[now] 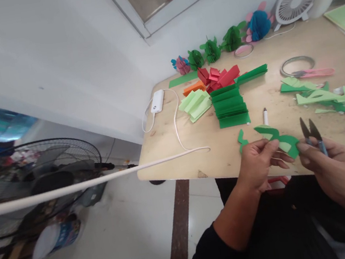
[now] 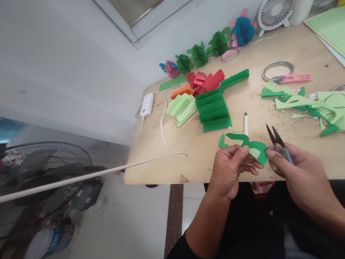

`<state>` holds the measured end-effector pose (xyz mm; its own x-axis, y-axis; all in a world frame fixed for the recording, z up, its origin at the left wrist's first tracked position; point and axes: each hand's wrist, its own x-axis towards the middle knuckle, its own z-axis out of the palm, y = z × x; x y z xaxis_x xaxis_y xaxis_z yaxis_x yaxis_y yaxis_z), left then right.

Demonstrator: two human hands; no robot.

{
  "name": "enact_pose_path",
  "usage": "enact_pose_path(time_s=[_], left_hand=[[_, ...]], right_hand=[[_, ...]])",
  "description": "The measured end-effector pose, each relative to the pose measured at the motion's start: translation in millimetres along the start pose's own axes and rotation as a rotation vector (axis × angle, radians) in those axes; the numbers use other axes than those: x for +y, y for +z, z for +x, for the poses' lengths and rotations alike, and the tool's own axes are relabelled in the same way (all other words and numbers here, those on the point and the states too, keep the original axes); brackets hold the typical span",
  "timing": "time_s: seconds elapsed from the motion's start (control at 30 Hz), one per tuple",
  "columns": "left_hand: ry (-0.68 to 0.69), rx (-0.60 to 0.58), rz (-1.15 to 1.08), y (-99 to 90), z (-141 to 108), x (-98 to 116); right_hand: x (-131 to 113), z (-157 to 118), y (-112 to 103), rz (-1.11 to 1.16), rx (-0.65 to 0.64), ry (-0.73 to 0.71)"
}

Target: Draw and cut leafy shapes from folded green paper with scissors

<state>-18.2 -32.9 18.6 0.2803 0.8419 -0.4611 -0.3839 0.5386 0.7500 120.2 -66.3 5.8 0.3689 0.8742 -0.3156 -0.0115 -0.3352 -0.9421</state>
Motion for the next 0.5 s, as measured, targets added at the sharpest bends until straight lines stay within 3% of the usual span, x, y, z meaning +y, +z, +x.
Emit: enact_pose_path(time_s=[0.33, 0.5], left_hand=[[0.057, 0.029, 0.009, 4.0, -0.1, -0.1], [0.086, 0.105, -0.065, 10.3, 1.3, 2.3]], right_hand=[[-4.3, -1.8, 3.4, -0.015, 0.005, -0.013], [-5.8, -4.2, 2.2, -0.161, 0.034, -0.052]])
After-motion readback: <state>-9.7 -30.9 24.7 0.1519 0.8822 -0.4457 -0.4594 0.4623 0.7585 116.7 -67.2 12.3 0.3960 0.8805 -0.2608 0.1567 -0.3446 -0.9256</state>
